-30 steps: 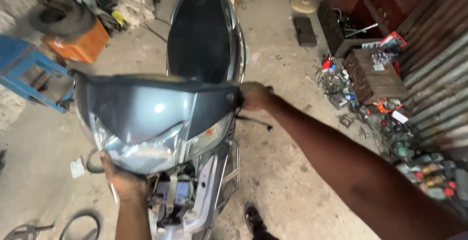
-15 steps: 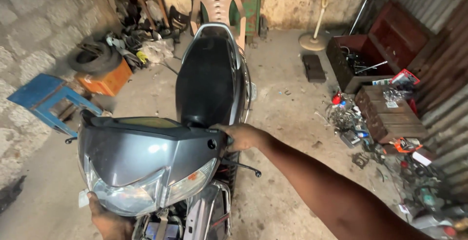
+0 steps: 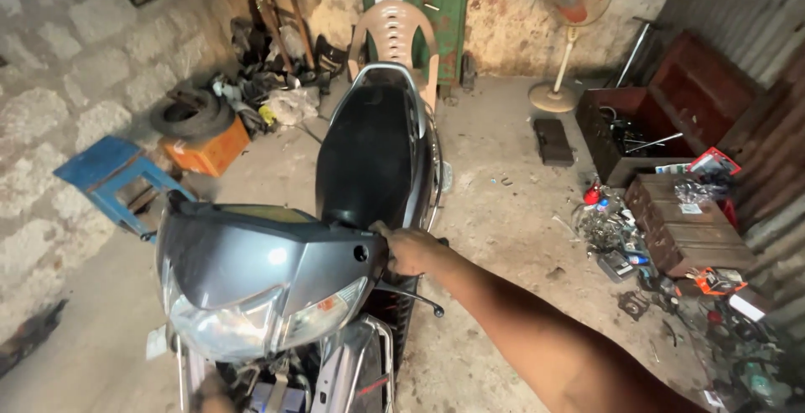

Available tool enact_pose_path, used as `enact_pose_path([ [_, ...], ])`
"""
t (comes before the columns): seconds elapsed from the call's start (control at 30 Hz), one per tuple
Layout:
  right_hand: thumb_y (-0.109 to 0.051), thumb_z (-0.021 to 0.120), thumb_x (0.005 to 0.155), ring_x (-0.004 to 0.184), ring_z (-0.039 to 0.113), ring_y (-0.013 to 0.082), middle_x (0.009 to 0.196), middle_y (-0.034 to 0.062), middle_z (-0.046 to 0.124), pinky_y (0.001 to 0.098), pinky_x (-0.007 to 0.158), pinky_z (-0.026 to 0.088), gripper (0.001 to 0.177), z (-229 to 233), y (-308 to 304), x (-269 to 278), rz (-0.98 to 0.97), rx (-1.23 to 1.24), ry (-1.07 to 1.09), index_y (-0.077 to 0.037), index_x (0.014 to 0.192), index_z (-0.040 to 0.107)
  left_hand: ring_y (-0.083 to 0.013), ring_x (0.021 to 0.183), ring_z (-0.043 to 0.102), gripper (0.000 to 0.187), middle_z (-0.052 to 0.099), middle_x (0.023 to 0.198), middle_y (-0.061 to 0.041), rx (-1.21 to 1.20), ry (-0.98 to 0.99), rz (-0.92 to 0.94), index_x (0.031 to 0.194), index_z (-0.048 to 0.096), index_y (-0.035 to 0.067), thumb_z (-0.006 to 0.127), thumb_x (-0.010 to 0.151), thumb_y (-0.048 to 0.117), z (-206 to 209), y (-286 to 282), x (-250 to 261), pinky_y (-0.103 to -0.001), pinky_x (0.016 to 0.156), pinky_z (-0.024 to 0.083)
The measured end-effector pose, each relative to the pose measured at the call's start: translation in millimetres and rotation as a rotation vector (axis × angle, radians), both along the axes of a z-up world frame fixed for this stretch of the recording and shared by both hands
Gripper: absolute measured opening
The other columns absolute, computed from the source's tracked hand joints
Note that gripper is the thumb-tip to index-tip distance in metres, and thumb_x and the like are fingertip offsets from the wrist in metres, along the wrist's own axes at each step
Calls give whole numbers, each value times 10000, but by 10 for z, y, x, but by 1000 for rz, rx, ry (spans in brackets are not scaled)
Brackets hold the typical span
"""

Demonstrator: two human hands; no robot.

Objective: Repairing and inspecting the instrument cluster and under-seat storage compartment of a scooter.

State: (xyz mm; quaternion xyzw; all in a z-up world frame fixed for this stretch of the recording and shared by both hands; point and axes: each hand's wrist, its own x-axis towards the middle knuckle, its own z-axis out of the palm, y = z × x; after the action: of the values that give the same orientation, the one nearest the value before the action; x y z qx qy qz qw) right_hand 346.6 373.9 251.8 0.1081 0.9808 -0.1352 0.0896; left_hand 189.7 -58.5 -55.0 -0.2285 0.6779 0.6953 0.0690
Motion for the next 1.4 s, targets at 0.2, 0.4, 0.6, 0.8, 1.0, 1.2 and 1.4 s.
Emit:
enact_pose_path([
  [0.2, -259, 699, 875, 1212, 627, 367, 1280, 206, 649, 465, 1059, 485, 968, -127, 9, 35, -12, 56, -26, -39, 1625, 127, -317, 570, 592, 412, 691, 852, -157, 172, -232, -138, 1149, 698, 138, 525, 1009, 484, -1100, 613, 594, -494, 486, 477],
  [0.4, -246, 727, 837, 1292, 560, 360, 1381, 196, 586, 494, 1124, 410, 1006, -200, 201, -14, 21, -5, -14, -105, 1627, 120, -237, 443, 663, 274, 732, 681, -165, -66, 258, -387, 1017, 769, 70, 668, 902, 298, 401, 1703, 1590, -353, 415, 499],
  [0.6, -255, 728, 850, 1273, 572, 392, 1383, 233, 582, 476, 1105, 440, 1026, -342, 475, -36, 176, -80, 0, -103, 1642, 94, -133, 542, 551, 227, 660, 671, -156, -98, 449, -288, 866, 781, -22, 749, 893, 202, 2442, 2958, 2309, -324, 475, 439],
  [0.8, -73, 684, 771, 1283, 582, 412, 1411, 274, 553, 426, 1093, 484, 1108, -101, 810, 71, 354, -327, -12, -83, 1645, 2, -176, 495, 563, 474, 670, 547, -161, -382, 436, -115, 722, 731, -52, 662, 961, 351, 2570, 3803, 2162, -380, 513, 465],
  [1.0, 50, 735, 675, 1344, 415, 531, 1532, 427, 243, 491, 1073, 428, 1232, -820, 1105, -211, 690, -430, 281, -45, 1583, -93, -281, 429, 689, 703, 667, 514, -198, -401, 24, 31, 667, 698, -102, 559, 980, 513, 2909, 4052, 2123, -401, 455, 548],
  [1.2, 17, 587, 753, 735, 673, 300, 1404, 339, 507, 377, 612, 563, 1158, -513, 1271, -235, 526, -549, -220, -155, 1663, -107, -305, 466, 724, 623, 703, 574, -210, -391, -28, -58, 869, 728, -87, 530, 979, 493, 2874, 4157, 2023, -391, 435, 567],
  [1.4, -408, 760, 994, 1030, 649, 223, 1244, 240, 725, 323, 848, 558, 747, -1798, 1595, -609, 892, -809, -80, -32, 1542, 419, -327, 567, 728, 436, 744, 807, -159, 9, -188, 79, 1078, 667, -18, 660, 982, 407, 1772, 4126, 1580, -443, 470, 593],
])
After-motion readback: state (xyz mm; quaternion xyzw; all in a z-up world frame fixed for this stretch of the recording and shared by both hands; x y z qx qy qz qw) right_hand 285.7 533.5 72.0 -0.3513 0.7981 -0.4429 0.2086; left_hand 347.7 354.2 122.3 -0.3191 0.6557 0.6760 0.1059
